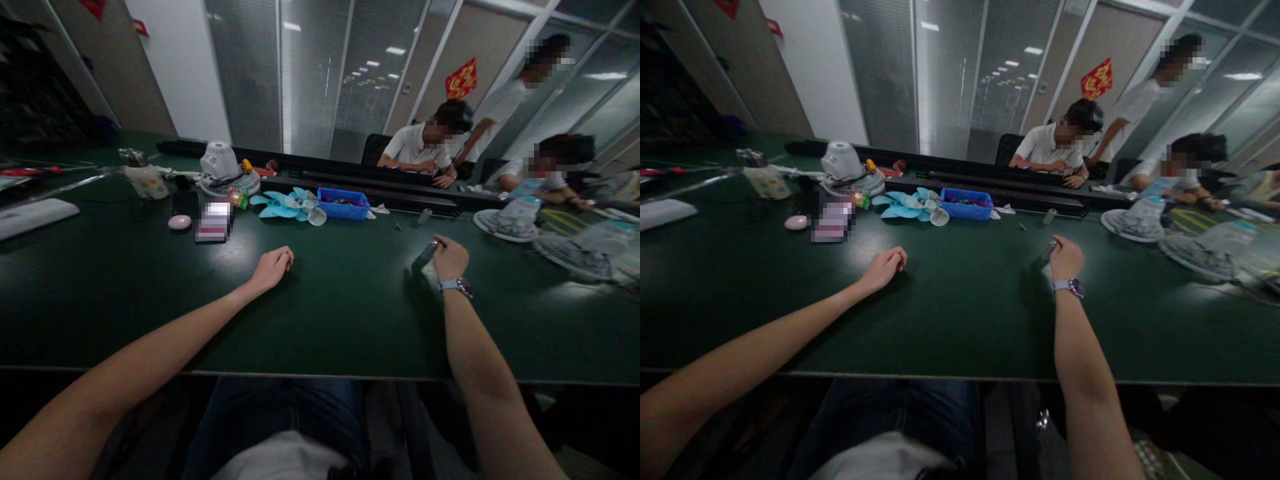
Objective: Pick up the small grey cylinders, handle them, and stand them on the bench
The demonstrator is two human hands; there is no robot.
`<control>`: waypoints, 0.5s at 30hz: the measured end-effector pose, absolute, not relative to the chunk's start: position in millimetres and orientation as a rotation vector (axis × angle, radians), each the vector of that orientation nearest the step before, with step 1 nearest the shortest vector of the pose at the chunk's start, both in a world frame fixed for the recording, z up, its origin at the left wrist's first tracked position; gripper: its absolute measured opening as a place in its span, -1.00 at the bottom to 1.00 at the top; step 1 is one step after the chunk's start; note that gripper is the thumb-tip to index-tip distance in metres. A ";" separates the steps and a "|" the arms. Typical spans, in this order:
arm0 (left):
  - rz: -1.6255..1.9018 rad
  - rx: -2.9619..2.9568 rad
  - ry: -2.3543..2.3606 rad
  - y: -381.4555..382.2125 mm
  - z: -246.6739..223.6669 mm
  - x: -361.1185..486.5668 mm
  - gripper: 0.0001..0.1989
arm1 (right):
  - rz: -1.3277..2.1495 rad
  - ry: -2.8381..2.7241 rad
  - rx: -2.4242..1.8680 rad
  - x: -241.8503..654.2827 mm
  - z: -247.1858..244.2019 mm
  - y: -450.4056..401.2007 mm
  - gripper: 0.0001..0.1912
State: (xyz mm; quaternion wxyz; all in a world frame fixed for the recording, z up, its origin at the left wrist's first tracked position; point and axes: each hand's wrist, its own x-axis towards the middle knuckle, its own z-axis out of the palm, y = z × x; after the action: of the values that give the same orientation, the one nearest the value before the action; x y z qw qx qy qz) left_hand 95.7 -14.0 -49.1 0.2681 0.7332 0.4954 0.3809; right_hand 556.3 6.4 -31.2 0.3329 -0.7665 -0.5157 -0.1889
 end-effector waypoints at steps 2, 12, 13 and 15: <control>1.026 1.979 1.332 -14.2 -48.4 96.0 -0.75 | -0.497 -1.357 -2.018 555.9 -31.5 7.0 -0.58; 1.003 1.962 1.343 -14.6 -47.9 95.9 -0.75 | -0.499 -1.381 -2.107 556.6 -33.0 7.9 -0.58; 1.005 1.966 1.342 -14.3 -48.4 95.7 -0.75 | -0.493 -1.377 -2.092 557.2 -34.6 8.6 -0.58; 1.009 1.972 1.339 -13.8 -49.5 95.3 -0.75 | -0.472 -1.369 -2.028 559.2 -39.9 10.8 -0.57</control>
State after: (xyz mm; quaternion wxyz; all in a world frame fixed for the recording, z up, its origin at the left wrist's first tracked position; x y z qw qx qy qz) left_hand 95.3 -13.8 -49.5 0.2729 0.7329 0.4976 0.3751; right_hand 559.2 10.8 -39.9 0.3190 -0.7712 -0.5208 -0.1796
